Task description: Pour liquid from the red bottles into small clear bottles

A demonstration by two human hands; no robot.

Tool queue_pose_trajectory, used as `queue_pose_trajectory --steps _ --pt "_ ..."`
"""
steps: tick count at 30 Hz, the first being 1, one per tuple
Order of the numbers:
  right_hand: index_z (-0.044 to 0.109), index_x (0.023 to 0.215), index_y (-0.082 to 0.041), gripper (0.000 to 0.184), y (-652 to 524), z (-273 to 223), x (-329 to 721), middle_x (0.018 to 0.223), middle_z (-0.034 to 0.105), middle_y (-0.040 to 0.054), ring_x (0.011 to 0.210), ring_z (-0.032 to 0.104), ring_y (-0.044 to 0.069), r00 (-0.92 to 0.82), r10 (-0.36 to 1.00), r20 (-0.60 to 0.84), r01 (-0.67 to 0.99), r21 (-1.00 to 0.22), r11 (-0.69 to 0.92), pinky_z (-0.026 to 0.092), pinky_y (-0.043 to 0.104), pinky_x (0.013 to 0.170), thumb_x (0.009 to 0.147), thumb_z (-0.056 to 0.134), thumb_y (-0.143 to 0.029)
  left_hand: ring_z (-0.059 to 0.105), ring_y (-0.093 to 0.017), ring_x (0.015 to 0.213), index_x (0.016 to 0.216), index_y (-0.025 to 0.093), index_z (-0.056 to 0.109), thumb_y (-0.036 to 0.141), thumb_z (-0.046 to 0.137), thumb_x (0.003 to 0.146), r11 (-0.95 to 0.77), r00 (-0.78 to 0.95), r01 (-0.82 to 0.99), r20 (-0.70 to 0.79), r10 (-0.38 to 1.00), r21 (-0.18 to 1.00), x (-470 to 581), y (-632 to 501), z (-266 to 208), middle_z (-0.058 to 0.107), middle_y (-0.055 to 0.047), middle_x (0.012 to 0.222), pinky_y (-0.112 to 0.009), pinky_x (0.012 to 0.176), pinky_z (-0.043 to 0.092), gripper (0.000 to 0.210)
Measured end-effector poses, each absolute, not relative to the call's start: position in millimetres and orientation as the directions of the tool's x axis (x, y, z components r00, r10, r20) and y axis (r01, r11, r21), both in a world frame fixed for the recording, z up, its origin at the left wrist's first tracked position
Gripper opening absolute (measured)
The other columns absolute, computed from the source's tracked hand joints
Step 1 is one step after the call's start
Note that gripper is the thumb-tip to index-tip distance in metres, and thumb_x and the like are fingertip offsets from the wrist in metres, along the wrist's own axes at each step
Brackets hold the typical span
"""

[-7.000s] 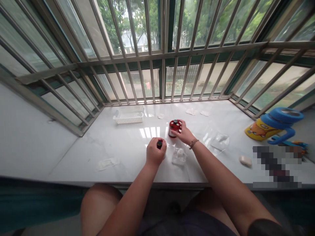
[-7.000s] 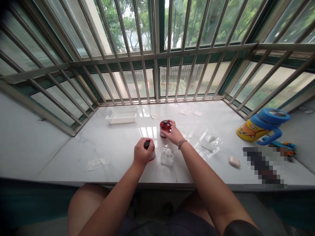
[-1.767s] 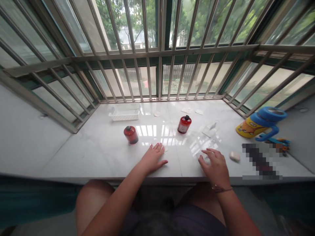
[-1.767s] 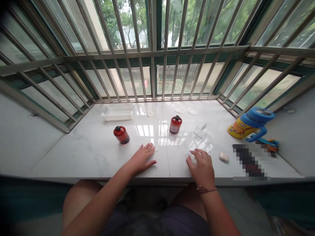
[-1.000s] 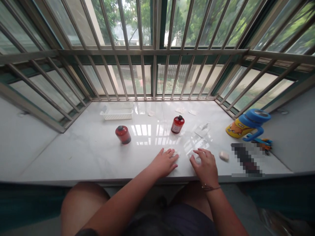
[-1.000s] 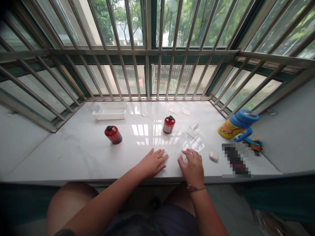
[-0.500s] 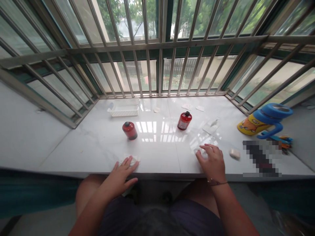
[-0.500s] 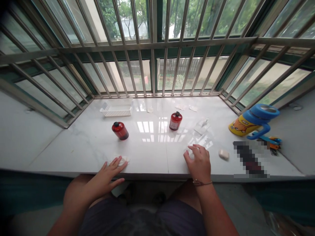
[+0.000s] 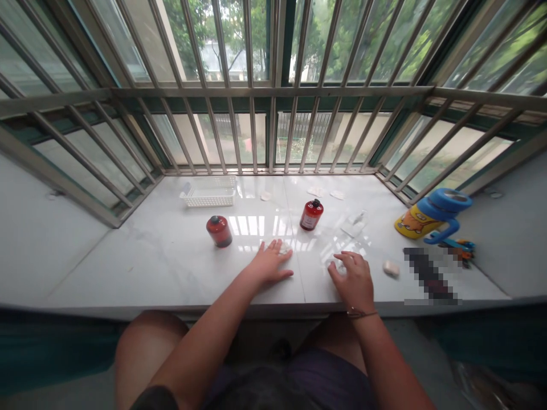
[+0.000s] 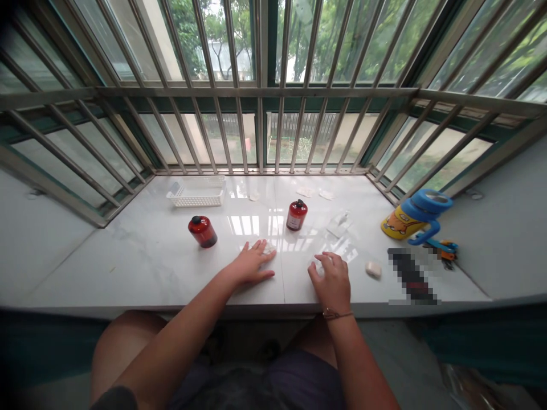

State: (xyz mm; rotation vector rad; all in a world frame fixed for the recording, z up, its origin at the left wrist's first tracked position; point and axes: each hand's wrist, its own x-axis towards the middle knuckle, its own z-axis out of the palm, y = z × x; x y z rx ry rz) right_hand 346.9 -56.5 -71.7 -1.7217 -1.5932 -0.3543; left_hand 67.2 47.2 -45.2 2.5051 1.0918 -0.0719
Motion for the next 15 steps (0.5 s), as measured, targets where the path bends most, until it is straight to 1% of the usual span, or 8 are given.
queue_pose_trajectory --steps 2,5,9,12,15 --pt "0.073 0.109 -0.022 0.018 -56.7 -71.0 347.7 0.117 0.069 0.011 0.11 0.065 0.028 0.174 0.742 0.647 0.944 -0.325 0.062 0.052 0.046 0.102 0.094 0.067 -0.03 0.016 -0.044 0.168 0.166 0.032 0.043 0.071 0.06 0.097 -0.678 0.764 0.638 -0.186 0.618 0.365 107.9 50.3 -50.3 0.018 -0.018 0.181 -0.072 0.131 0.01 0.08" --pt "0.073 0.11 -0.021 0.019 -57.0 -70.4 349.2 0.117 0.069 0.0113 0.11 0.065 0.028 0.15 0.749 0.645 0.948 -0.309 0.077 0.052 0.046 0.101 0.094 0.067 -0.03 0.018 -0.045 0.167 0.166 0.032 0.042 0.071 0.062 0.096 -0.753 0.835 0.542 -0.141 0.531 0.372 150.2 38.2 -55.1 0.017 -0.02 0.181 -0.072 0.131 0.012 0.083" --pt "0.072 0.11 -0.021 0.019 -57.0 -70.7 350.7 0.117 0.069 0.0114 0.11 0.065 0.028 0.137 0.752 0.645 0.954 -0.291 0.076 0.052 0.046 0.101 0.095 0.067 -0.031 0.018 -0.046 0.167 0.169 0.029 0.037 0.068 0.067 0.095 -0.769 0.849 0.516 -0.105 0.518 0.377 152.2 6.5 -52.8 0.017 -0.024 0.18 -0.07 0.132 0.015 0.089" --pt "0.072 0.11 -0.022 0.018 -57.0 -71.0 350.5 0.117 0.07 0.0114 0.112 0.066 0.029 0.137 0.749 0.648 0.955 -0.287 0.073 0.052 0.046 0.101 0.095 0.067 -0.031 0.023 -0.045 0.166 0.166 0.032 0.042 0.069 0.07 0.093 -0.759 0.851 0.51 -0.106 0.515 0.404 121.3 -21.4 -48.0 0.021 -0.021 0.179 -0.07 0.132 0.017 0.087" --pt "0.073 0.109 -0.022 0.018 -57.2 -70.7 348.9 0.118 0.07 0.0113 0.112 0.066 0.029 0.15 0.738 0.658 0.953 -0.296 0.07 0.052 0.046 0.101 0.095 0.067 -0.031 0.023 -0.043 0.166 0.166 0.037 0.042 0.07 0.071 0.091 -0.714 0.814 0.558 -0.116 0.569 0.423 75.9 -47.5 -44.7 0.023 -0.019 0.179 -0.07 0.132 0.016 0.086"
